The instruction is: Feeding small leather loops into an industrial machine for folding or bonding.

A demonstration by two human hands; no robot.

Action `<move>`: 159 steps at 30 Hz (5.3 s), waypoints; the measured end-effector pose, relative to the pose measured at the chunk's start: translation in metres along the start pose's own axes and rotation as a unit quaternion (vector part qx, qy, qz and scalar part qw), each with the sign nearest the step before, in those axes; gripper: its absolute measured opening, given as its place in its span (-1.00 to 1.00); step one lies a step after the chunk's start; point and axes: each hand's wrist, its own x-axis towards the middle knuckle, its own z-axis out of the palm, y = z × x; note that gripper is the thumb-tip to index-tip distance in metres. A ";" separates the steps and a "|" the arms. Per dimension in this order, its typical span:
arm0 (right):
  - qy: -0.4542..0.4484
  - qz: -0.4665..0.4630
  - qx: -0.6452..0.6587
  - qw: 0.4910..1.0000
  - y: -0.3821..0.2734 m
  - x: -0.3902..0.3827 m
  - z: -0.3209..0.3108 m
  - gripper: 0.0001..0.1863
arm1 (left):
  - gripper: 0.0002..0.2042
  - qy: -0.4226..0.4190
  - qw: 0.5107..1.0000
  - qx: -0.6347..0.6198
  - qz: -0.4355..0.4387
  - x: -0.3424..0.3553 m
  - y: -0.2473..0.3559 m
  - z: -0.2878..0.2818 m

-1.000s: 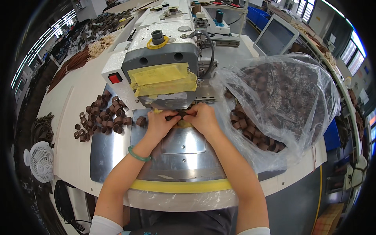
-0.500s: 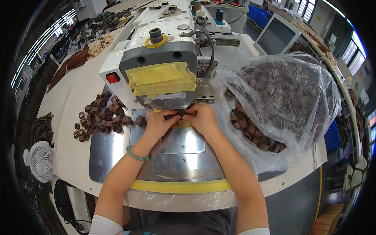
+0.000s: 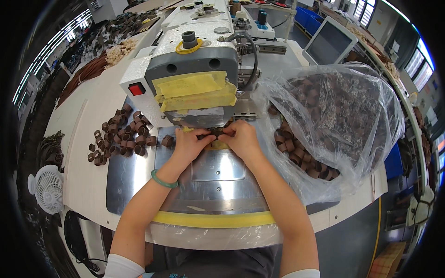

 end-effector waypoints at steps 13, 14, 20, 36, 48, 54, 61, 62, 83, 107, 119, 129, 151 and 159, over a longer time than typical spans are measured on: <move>-0.007 -0.002 0.009 1.000 0.001 0.001 0.000 -0.77 | -0.76 0.003 1.000 -0.004 0.002 0.002 -0.001 0.001; -0.007 -0.003 0.010 1.000 0.000 0.001 0.000 -0.77 | -0.76 0.003 1.000 -0.003 0.002 0.001 -0.002 0.001; -0.008 -0.005 0.004 1.000 -0.003 0.000 0.004 -0.77 | -0.76 -0.002 1.000 -0.017 -0.005 0.001 -0.005 -0.001; -0.002 -0.139 -0.037 0.990 0.006 -0.009 -0.004 -0.77 | -0.77 -0.082 0.992 -0.078 -0.046 0.003 0.007 -0.014; -0.101 -0.137 -0.154 0.973 -0.029 -0.036 0.000 -0.80 | -0.84 -0.152 0.962 -0.216 0.075 -0.004 0.009 -0.026; -0.207 -0.162 -0.063 0.963 -0.030 -0.034 -0.008 -0.82 | -0.80 -0.069 0.944 -0.143 0.288 0.004 0.000 -0.025; -0.124 -0.193 0.011 0.973 0.001 -0.010 -0.014 -0.83 | -0.73 -0.138 0.976 -0.165 -0.032 -0.002 -0.003 -0.017; -0.101 -0.224 0.012 0.969 0.005 -0.008 -0.013 -0.83 | -0.72 -0.132 0.979 -0.150 -0.033 -0.002 -0.001 -0.016; -0.002 -0.046 -0.012 0.999 -0.002 -0.002 -0.003 -0.78 | -0.74 -0.067 0.983 -0.145 -0.086 0.003 0.006 -0.005; -0.010 -0.038 -0.013 0.999 -0.002 -0.002 -0.005 -0.78 | -0.78 -0.050 0.988 -0.138 -0.054 0.003 0.005 -0.005; -0.013 -0.026 0.005 1.000 -0.003 -0.002 -0.005 -0.79 | -0.78 -0.054 0.989 -0.132 -0.046 0.004 0.005 -0.006; -0.002 -0.042 -0.011 0.999 -0.004 -0.003 -0.002 -0.79 | -0.79 -0.064 0.987 -0.131 -0.060 0.004 0.002 -0.008; -0.005 -0.037 0.008 0.999 0.000 -0.004 -0.002 -0.79 | -0.78 -0.080 0.985 -0.130 -0.081 0.007 0.008 -0.007; -0.076 -0.033 -0.047 0.995 -0.011 -0.016 -0.010 -0.76 | -0.71 -0.206 0.953 -0.188 -0.118 0.006 0.010 -0.033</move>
